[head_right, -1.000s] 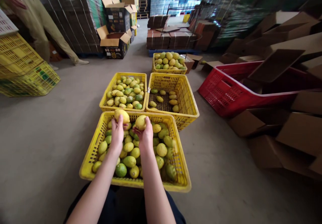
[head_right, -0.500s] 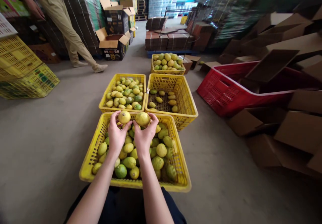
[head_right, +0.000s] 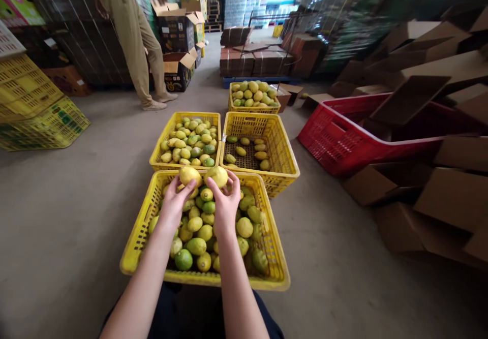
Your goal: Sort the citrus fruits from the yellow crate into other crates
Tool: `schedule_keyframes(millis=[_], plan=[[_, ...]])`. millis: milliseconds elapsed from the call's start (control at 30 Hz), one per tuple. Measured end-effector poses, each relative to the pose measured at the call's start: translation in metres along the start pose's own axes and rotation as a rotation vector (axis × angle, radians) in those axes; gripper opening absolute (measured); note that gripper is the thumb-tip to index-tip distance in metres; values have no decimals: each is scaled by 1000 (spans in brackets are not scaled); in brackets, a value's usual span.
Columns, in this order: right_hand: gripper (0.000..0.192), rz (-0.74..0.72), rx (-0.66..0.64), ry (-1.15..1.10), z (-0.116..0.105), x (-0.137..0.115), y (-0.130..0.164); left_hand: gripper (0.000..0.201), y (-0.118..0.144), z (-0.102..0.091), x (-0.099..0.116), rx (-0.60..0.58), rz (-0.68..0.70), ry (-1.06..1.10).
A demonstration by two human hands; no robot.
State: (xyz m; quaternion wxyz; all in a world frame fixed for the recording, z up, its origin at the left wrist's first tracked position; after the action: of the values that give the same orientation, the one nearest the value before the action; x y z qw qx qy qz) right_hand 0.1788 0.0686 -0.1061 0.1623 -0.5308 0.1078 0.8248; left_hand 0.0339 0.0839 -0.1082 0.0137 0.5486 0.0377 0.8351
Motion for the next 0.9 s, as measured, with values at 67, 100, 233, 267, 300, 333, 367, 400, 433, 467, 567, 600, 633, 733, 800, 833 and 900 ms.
schedule_keyframes(millis=[67,100,233,267,300,333,367,400,433,467,567,600,633,733,800,833,900], plan=[[58,32,-3,-101,0,0,-1,31,1,2,1,-21,-66,109],[56,52,2,-153,-1,0,-2,29,1,3,2,-28,-90,150],[38,129,-37,-348,2,4,-5,32,0,1,5,-23,-109,281],[33,141,-51,-379,3,4,-5,33,0,0,5,-18,-105,308],[29,152,-58,-402,4,5,-6,34,0,0,6,-19,-107,334],[27,166,-59,-419,5,5,-6,32,0,0,6,-20,-112,361],[25,181,-57,-432,5,6,-7,30,0,0,7,-21,-119,391],[23,195,-53,-443,6,6,-7,25,0,0,8,-15,-130,424],[23,210,-49,-452,6,7,-8,20,1,0,8,3,-146,461],[23,227,-46,-458,7,9,-8,13,1,-1,8,31,-168,494],[27,285,-33,-455,7,14,-9,7,3,-2,7,125,-241,545],[30,308,-31,-449,7,16,-9,10,3,-1,6,135,-261,545],[33,330,-30,-444,7,17,-9,13,3,1,5,128,-284,540],[39,362,-38,-438,7,18,-7,22,2,10,2,52,-339,527],[38,357,-66,-439,8,16,-5,25,3,12,0,49,-345,520],[36,355,-88,-437,9,14,-4,24,3,12,-1,64,-339,518],[33,370,-125,-427,12,14,-3,19,4,10,-2,93,-336,510]])
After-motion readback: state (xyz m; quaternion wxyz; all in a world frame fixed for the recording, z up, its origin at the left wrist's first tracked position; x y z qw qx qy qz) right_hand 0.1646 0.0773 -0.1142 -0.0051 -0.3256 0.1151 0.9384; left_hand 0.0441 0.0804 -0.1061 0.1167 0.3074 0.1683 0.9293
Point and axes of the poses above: each hand's wrist, its own y-axis away from the middle knuckle, its own z-axis out of the palm, x = y × z, the point moved 6 cm from there along -y, towards the middle knuckle, and after that the axes turned 10 degrees about -x, right-handed, at the moved point
